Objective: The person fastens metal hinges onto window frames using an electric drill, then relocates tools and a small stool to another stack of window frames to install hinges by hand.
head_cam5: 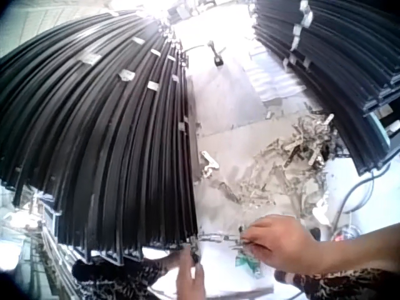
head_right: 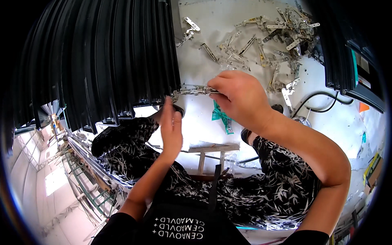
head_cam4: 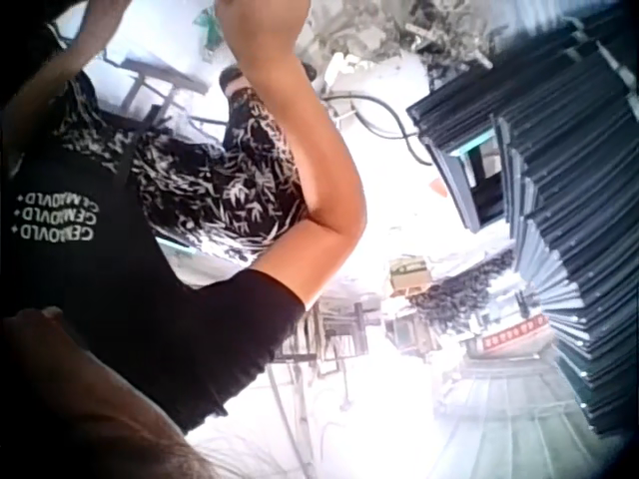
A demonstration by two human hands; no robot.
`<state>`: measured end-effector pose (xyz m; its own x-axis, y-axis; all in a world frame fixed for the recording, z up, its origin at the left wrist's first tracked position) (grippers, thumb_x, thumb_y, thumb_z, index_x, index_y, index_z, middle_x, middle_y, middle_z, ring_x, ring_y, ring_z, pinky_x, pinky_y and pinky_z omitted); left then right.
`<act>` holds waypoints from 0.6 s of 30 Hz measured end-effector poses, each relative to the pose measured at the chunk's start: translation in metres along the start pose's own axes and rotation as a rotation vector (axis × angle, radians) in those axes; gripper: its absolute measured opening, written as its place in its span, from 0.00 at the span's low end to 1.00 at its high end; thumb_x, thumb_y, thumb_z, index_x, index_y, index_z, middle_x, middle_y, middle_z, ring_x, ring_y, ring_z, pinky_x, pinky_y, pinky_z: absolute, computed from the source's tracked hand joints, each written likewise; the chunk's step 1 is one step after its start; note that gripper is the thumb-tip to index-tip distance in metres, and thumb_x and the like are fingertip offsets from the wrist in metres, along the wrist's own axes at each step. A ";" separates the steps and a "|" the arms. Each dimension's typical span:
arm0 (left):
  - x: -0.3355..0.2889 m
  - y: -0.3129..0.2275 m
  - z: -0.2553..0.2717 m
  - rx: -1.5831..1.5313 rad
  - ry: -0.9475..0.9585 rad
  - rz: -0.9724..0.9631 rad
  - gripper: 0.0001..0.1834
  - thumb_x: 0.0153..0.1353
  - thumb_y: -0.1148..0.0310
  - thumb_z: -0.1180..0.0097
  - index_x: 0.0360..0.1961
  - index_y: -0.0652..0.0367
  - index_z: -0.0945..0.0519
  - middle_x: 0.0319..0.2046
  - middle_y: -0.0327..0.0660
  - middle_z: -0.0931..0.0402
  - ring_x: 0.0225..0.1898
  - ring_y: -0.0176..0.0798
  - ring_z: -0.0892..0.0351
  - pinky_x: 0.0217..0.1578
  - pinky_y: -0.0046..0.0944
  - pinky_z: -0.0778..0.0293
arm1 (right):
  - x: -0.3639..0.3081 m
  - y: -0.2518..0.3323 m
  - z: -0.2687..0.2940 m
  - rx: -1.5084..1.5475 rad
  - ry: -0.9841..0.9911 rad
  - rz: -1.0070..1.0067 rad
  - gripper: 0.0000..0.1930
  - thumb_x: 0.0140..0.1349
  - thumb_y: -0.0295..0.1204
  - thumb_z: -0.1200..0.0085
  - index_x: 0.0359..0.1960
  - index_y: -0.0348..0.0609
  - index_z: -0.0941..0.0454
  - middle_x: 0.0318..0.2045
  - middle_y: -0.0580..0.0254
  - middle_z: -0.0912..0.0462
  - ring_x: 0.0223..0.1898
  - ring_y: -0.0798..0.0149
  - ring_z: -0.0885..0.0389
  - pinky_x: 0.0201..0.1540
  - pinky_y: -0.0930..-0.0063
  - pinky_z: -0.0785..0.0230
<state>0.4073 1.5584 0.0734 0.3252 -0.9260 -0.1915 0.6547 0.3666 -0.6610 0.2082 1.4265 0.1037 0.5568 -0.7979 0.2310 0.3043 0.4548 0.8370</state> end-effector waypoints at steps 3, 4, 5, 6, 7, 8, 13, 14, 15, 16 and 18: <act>0.000 -0.004 -0.017 0.101 -0.072 -0.109 0.29 0.71 0.69 0.62 0.69 0.71 0.49 0.70 0.59 0.51 0.71 0.56 0.51 0.68 0.43 0.53 | 0.011 -0.001 0.000 0.050 -0.040 -0.004 0.09 0.49 0.25 0.38 0.33 0.42 0.20 0.29 0.58 0.20 0.31 0.50 0.22 0.34 0.61 0.29; 0.002 -0.004 -0.020 0.110 -0.082 -0.105 0.29 0.71 0.70 0.62 0.69 0.72 0.50 0.70 0.60 0.53 0.71 0.57 0.51 0.68 0.43 0.52 | 0.014 -0.001 -0.001 0.055 -0.017 -0.018 0.10 0.50 0.23 0.37 0.36 0.40 0.20 0.31 0.58 0.20 0.31 0.53 0.22 0.33 0.66 0.29; 0.002 -0.007 -0.024 0.090 -0.086 -0.087 0.29 0.70 0.70 0.63 0.69 0.72 0.50 0.70 0.60 0.54 0.72 0.57 0.52 0.69 0.43 0.52 | 0.017 -0.002 -0.004 0.061 0.006 -0.031 0.12 0.50 0.21 0.36 0.38 0.39 0.20 0.32 0.58 0.19 0.30 0.56 0.22 0.33 0.70 0.28; 0.003 -0.001 -0.033 0.093 -0.069 -0.136 0.30 0.70 0.70 0.63 0.69 0.73 0.51 0.71 0.60 0.54 0.72 0.57 0.53 0.69 0.43 0.53 | 0.021 -0.002 -0.009 0.064 0.012 -0.029 0.12 0.50 0.21 0.36 0.38 0.39 0.20 0.32 0.58 0.19 0.30 0.56 0.22 0.33 0.70 0.28; 0.003 0.003 -0.041 0.098 -0.046 -0.187 0.30 0.70 0.70 0.63 0.69 0.73 0.51 0.71 0.60 0.55 0.72 0.57 0.54 0.69 0.43 0.53 | 0.024 -0.003 -0.013 0.095 -0.032 -0.047 0.11 0.49 0.23 0.37 0.36 0.40 0.20 0.30 0.58 0.20 0.30 0.54 0.22 0.32 0.67 0.29; 0.006 -0.001 -0.047 0.130 -0.013 -0.194 0.31 0.69 0.70 0.61 0.69 0.73 0.51 0.71 0.61 0.56 0.72 0.57 0.54 0.69 0.44 0.53 | 0.027 -0.005 -0.017 0.125 -0.073 -0.062 0.09 0.49 0.26 0.38 0.33 0.42 0.20 0.28 0.58 0.20 0.29 0.52 0.22 0.32 0.64 0.29; 0.009 0.007 -0.084 0.279 0.015 -0.267 0.27 0.63 0.75 0.54 0.62 0.74 0.41 0.64 0.65 0.44 0.66 0.64 0.44 0.61 0.49 0.38 | 0.038 0.003 -0.056 0.100 -0.074 0.066 0.09 0.48 0.27 0.39 0.33 0.43 0.20 0.29 0.60 0.21 0.32 0.52 0.22 0.33 0.63 0.29; 0.009 0.007 -0.082 0.168 0.105 -0.181 0.25 0.62 0.75 0.53 0.60 0.73 0.38 0.60 0.63 0.40 0.63 0.62 0.39 0.59 0.49 0.36 | 0.034 0.003 -0.066 0.120 -0.039 0.088 0.09 0.48 0.26 0.39 0.33 0.43 0.21 0.29 0.61 0.21 0.33 0.52 0.22 0.33 0.62 0.28; 0.008 0.010 -0.082 0.060 0.195 -0.092 0.23 0.61 0.76 0.52 0.57 0.72 0.35 0.56 0.62 0.35 0.59 0.61 0.35 0.56 0.49 0.34 | 0.030 0.004 -0.075 0.143 -0.005 0.109 0.08 0.48 0.26 0.40 0.32 0.44 0.21 0.29 0.61 0.21 0.34 0.52 0.21 0.34 0.61 0.28; 0.005 0.022 -0.077 0.205 0.151 -0.252 0.19 0.59 0.76 0.50 0.52 0.70 0.32 0.49 0.58 0.32 0.53 0.60 0.32 0.51 0.50 0.32 | 0.030 0.010 -0.082 0.132 -0.044 0.127 0.06 0.47 0.25 0.40 0.28 0.44 0.22 0.27 0.62 0.22 0.33 0.53 0.21 0.33 0.61 0.28; -0.004 0.041 -0.056 0.189 0.147 -0.162 0.19 0.62 0.74 0.50 0.55 0.68 0.31 0.53 0.54 0.30 0.56 0.54 0.31 0.55 0.43 0.34 | 0.028 0.006 -0.092 0.114 -0.062 0.121 0.06 0.46 0.25 0.40 0.27 0.44 0.23 0.26 0.62 0.23 0.33 0.53 0.22 0.32 0.61 0.28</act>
<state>0.3946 1.5725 0.0066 0.1123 -0.9720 -0.2065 0.8104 0.2099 -0.5470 0.2969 1.4439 0.0693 0.5343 -0.7644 0.3609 0.1460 0.5040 0.8513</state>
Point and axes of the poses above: each hand's wrist, its own x-axis towards the middle knuckle, its own z-axis out of the back of the hand, y = z × x, the point moved 4 cm from there along x, towards the middle knuckle
